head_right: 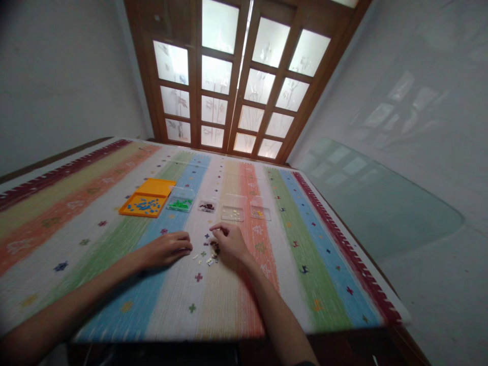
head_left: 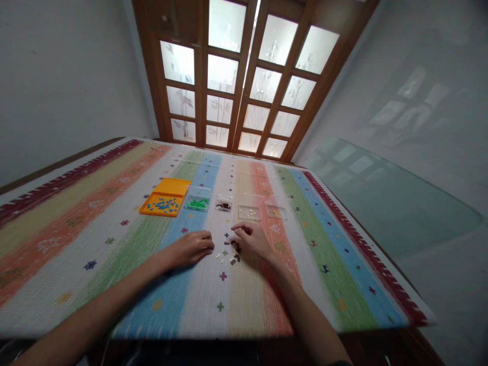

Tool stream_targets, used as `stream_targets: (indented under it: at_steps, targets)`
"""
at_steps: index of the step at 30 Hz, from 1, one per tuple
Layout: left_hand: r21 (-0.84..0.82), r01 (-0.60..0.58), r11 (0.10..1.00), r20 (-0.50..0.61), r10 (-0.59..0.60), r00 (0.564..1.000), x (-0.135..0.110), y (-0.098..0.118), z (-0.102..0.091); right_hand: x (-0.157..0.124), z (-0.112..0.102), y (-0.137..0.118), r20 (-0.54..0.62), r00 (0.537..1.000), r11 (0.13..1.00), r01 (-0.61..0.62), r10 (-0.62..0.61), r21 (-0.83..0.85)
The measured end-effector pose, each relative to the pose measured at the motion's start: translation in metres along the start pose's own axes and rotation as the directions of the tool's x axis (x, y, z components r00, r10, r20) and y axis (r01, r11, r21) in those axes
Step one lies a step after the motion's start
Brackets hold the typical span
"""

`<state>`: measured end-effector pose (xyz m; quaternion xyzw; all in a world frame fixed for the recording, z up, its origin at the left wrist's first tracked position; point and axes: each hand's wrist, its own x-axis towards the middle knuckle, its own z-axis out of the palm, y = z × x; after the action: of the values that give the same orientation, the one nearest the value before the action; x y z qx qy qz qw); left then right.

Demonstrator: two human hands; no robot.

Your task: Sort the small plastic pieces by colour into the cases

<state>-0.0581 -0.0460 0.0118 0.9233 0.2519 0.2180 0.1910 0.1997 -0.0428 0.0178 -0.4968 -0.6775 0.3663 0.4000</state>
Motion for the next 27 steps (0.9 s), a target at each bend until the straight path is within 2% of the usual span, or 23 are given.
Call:
stream_targets:
  at_steps: [4,7,10,15,18,23,25,27]
  targets:
    - [0.028,0.066,0.997,-0.095,-0.063,0.993,-0.002,-0.011,-0.022,0.000,0.000,0.000,-0.013,1.000,1.000,0.011,-0.011,-0.009]
    - [0.075,0.147,0.986,-0.224,-0.127,0.966,-0.007,-0.032,-0.048,0.000,-0.001,-0.001,0.000,1.000,1.000,0.010,-0.010,-0.018]
    - [0.128,0.278,0.952,-0.377,-0.212,0.901,-0.015,-0.061,-0.075,0.000,-0.001,-0.002,0.008,1.000,1.000,0.020,-0.020,-0.009]
    - [0.192,0.515,0.836,-0.505,-0.365,0.782,-0.028,-0.099,-0.105,0.000,0.000,-0.002,0.000,1.000,1.000,0.024,-0.024,0.010]
    - [0.210,0.602,0.770,-0.508,-0.440,0.740,-0.032,-0.113,-0.112,0.000,-0.001,-0.001,0.000,1.000,1.000,0.022,-0.022,-0.015]
    - [0.213,0.670,0.711,-0.479,-0.522,0.706,-0.033,-0.123,-0.111,0.000,-0.002,-0.001,0.000,1.000,0.999,0.025,-0.025,-0.042]
    - [0.207,0.654,0.728,-0.517,-0.486,0.705,-0.033,-0.123,-0.109,0.000,-0.004,-0.002,-0.001,0.999,0.998,0.037,-0.037,-0.054]
    - [0.202,0.603,0.771,-0.621,-0.375,0.688,-0.034,-0.120,-0.109,0.001,-0.007,-0.003,-0.003,0.999,0.996,0.053,-0.054,-0.075]
